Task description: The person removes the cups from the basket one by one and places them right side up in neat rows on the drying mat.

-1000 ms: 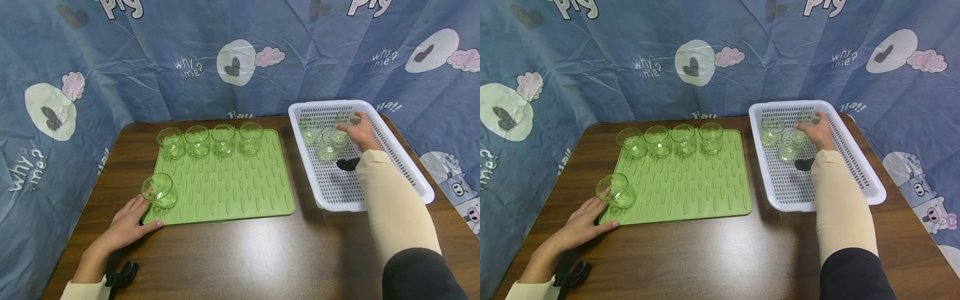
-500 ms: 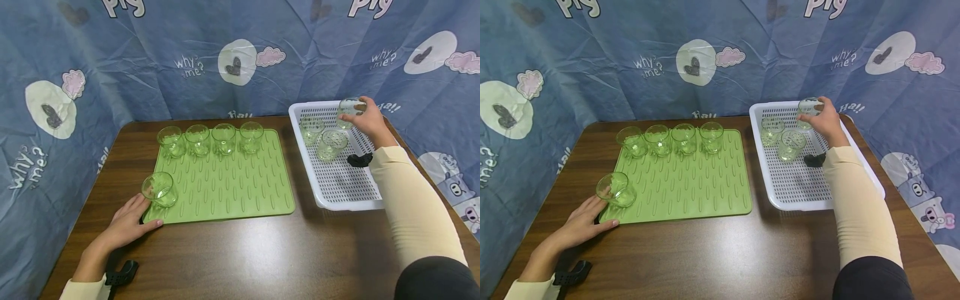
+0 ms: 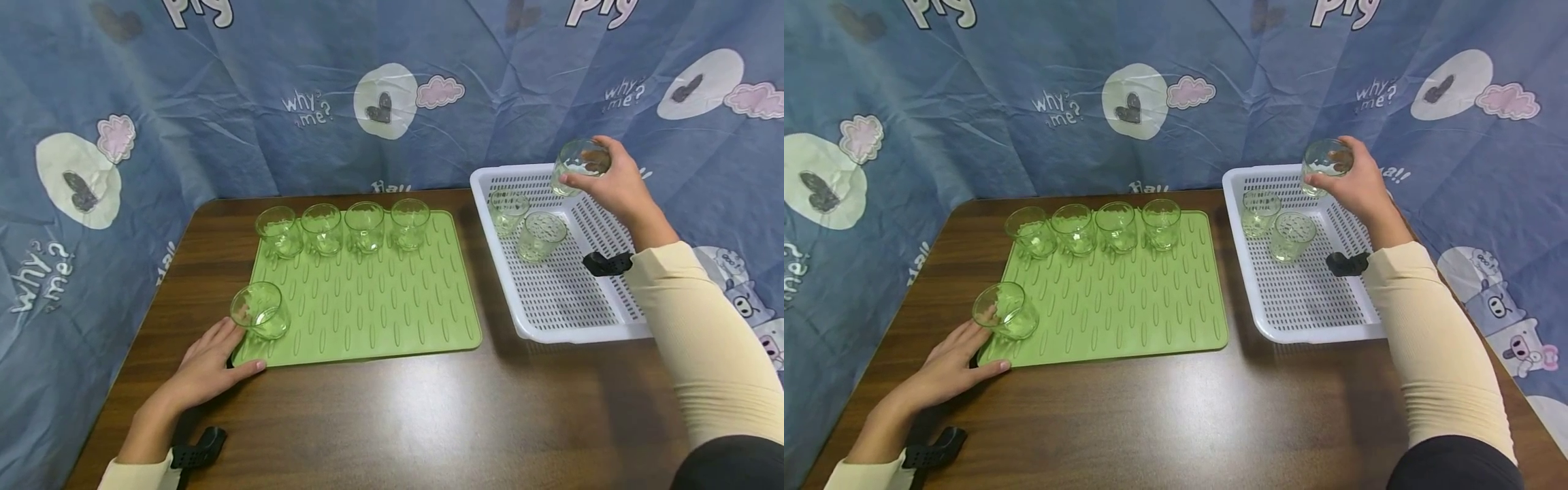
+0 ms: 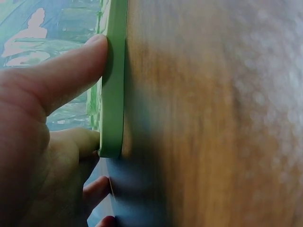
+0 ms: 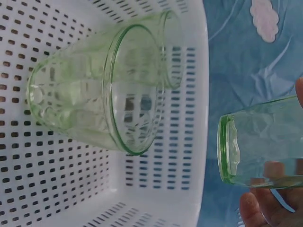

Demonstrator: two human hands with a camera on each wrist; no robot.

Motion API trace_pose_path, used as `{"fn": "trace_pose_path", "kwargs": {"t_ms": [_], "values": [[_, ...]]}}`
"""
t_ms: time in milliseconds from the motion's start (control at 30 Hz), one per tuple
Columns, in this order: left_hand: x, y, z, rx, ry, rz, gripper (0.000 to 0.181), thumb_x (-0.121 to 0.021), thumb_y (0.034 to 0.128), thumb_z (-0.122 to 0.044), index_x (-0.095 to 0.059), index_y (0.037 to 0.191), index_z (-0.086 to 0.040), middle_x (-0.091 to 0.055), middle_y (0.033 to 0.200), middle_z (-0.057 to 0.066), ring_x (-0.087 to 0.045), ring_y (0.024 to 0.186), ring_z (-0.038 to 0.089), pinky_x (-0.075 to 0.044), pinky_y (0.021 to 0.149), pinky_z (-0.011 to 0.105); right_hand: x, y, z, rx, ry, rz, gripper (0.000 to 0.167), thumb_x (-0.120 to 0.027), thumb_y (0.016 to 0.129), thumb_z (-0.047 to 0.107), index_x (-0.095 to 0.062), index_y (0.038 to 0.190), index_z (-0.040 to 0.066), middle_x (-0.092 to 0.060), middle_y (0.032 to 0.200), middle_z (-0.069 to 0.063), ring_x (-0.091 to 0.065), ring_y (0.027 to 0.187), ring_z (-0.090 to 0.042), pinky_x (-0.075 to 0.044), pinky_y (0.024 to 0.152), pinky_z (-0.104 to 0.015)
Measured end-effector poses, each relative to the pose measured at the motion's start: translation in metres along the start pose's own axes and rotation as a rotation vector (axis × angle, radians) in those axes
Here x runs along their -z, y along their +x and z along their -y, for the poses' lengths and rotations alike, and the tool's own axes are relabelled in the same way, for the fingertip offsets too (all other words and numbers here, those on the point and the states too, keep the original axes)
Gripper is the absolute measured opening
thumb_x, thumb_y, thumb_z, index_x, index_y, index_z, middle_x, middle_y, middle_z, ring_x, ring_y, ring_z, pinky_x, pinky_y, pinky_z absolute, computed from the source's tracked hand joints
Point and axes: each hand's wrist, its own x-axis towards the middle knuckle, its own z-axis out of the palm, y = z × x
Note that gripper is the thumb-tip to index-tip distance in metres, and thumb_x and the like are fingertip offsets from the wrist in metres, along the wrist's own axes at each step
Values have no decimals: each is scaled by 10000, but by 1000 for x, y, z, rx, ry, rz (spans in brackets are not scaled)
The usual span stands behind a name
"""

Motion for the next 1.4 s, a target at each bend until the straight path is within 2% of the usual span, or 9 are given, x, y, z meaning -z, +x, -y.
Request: {"fn": "trace_pose_path", "kwargs": {"t_ms": [300,467,567,633,800,967,1133,1267,1400], "values": [[1,-1,-1,9,-6,6,911,-683,880,-493,-334,1513,61,-228,1565,376,-176,1452,546,-189,1062,749,-2,-12,21,62,21,-3,960,-714,889,429,-99,1607,258,-375,1608,-49,-386,1456,-285,-338,1168,-507],[1,0,-1,10,-10,10,910,-679,883,-490,-324,1520,54,-220,1567,378,-168,1452,551,-183,1060,758,-7,-22,37,116,19,14,936,-733,885,391,-146,1599,246,-402,1588,-84,-410,1439,-296,-366,1133,-506],[0,-1,-1,9,-11,9,909,-681,882,-489,-332,1513,64,-219,1566,379,-169,1451,552,-184,1060,757,-12,-28,45,162,13,23,912,-748,877,366,-191,1588,236,-435,1565,-101,-441,1411,-288,-411,1079,-450],[0,-1,-1,9,-12,9,910,-682,881,-490,-335,1509,70,-219,1566,380,-170,1451,551,-186,1060,756,-16,-34,52,195,9,31,902,-761,870,350,-218,1580,231,-456,1550,-102,-460,1388,-277,-429,1028,-369],[0,-1,-1,8,-15,7,915,-683,880,-489,-327,1514,65,-219,1564,383,-170,1450,552,-182,1066,751,-27,-48,70,290,11,61,883,-796,845,275,-281,1557,191,-516,1495,-120,-505,1332,-278,-398,865,-217],[1,0,-2,8,-14,8,914,-680,880,-493,-329,1513,65,-223,1563,383,-170,1450,552,-184,1065,751,-43,-56,85,338,7,124,891,-818,822,235,-307,1547,154,-552,1457,-124,-534,1291,-271,-403,829,-185],[1,1,-2,6,-8,11,912,-677,882,-501,-335,1510,66,-228,1565,377,-176,1453,546,-193,1060,749,-56,-62,91,354,21,190,897,-830,809,213,-317,1542,159,-565,1441,-115,-540,1292,-265,-467,963,-328],[0,0,-2,5,-7,15,911,-674,884,-504,-338,1508,69,-228,1566,377,-178,1451,545,-199,1048,753,-66,-70,97,362,16,219,916,-851,779,194,-336,1536,177,-569,1398,-155,-556,1249,-314,-432,1057,-503],[2,0,-1,4,-8,6,915,-677,884,-495,-326,1513,69,-225,1565,377,-176,1448,549,-193,1051,754,-78,-78,105,395,-2,246,926,-868,752,192,-362,1527,211,-550,1400,-155,-537,1273,-339,-377,1114,-556]]}}
